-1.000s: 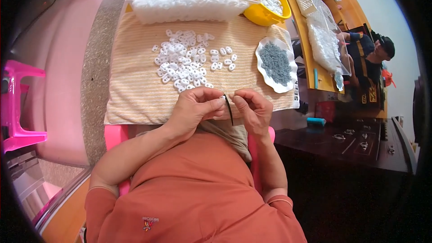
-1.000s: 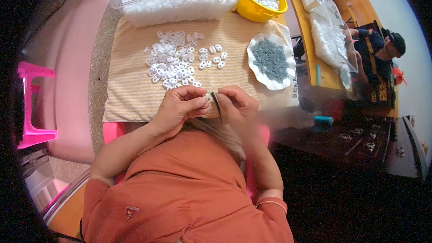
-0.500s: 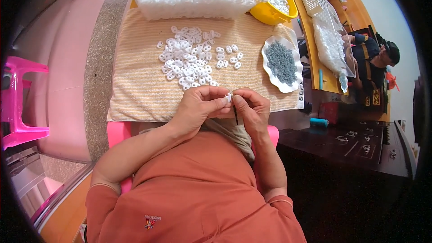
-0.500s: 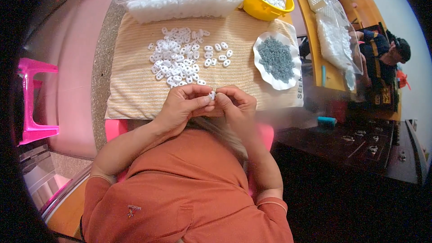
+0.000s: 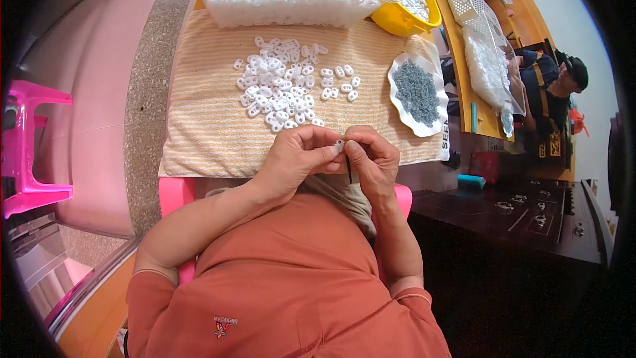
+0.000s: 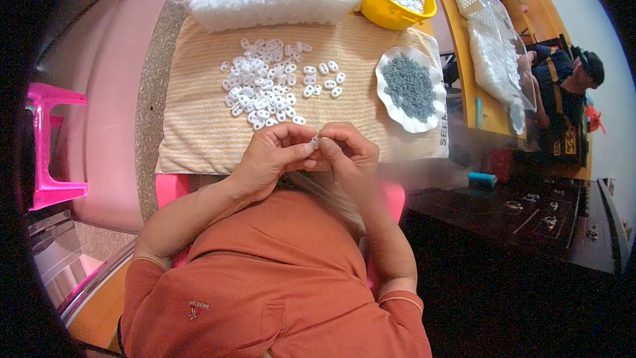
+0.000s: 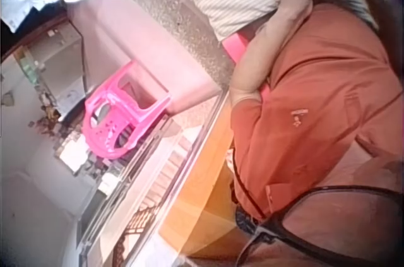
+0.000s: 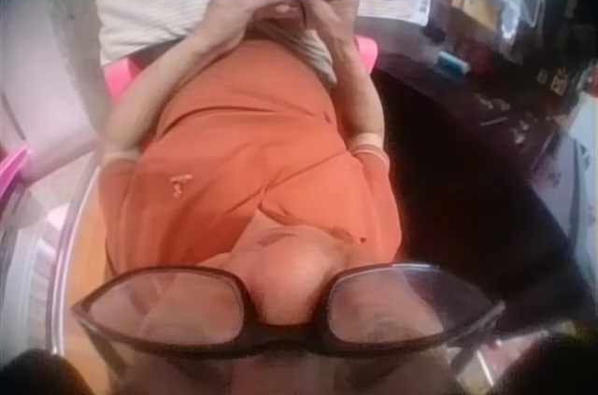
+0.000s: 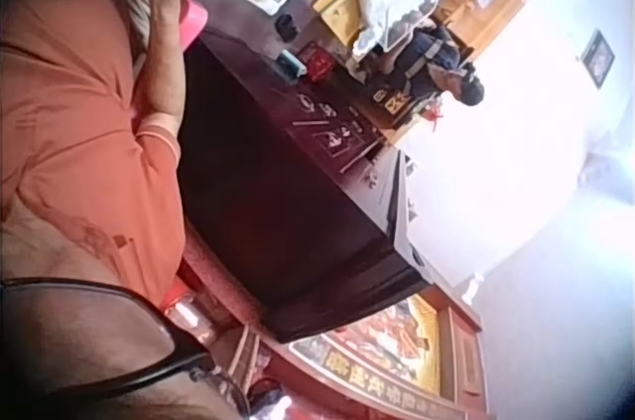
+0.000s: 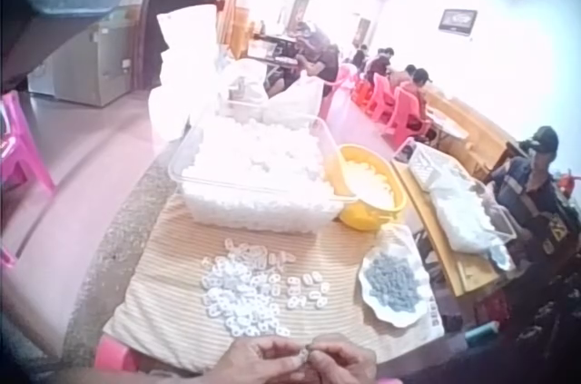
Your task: Assembling small white plastic components by threading them onto a black wire.
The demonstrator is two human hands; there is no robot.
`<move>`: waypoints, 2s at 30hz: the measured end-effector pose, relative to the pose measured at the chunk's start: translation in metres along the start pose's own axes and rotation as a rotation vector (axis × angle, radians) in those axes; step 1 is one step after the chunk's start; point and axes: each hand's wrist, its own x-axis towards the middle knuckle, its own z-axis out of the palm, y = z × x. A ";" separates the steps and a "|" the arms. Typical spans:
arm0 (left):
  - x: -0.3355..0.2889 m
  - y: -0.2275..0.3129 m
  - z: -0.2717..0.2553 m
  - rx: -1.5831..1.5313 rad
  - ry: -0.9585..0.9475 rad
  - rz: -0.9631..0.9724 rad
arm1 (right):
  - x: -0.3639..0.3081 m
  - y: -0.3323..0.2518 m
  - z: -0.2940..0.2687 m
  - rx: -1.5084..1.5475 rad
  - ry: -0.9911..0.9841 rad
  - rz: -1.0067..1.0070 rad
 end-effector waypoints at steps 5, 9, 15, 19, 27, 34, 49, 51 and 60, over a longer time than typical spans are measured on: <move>0.001 -0.003 -0.002 0.009 -0.039 0.025 | 0.000 0.005 0.000 -0.081 -0.009 -0.134; 0.001 -0.004 -0.003 0.006 -0.023 -0.001 | -0.003 -0.001 0.003 -0.029 -0.028 -0.078; 0.000 -0.001 0.000 0.001 0.024 0.034 | -0.003 -0.005 0.005 -0.005 0.044 -0.001; 0.000 -0.001 0.000 -0.013 0.031 0.041 | -0.004 -0.003 0.005 -0.079 0.061 -0.014; 0.001 -0.003 -0.002 0.020 0.043 0.088 | -0.004 0.004 0.002 -0.086 0.050 -0.037; 0.001 -0.002 -0.001 -0.045 0.029 0.077 | -0.005 0.006 0.004 -0.129 0.050 -0.035; 0.001 -0.001 -0.001 -0.028 0.023 0.054 | -0.004 0.003 0.004 -0.019 0.037 0.046; 0.001 -0.001 -0.001 -0.042 0.025 0.054 | -0.004 0.003 0.004 -0.010 0.039 0.046; 0.000 0.001 0.001 -0.014 0.013 0.033 | -0.003 0.007 0.002 0.017 0.023 0.035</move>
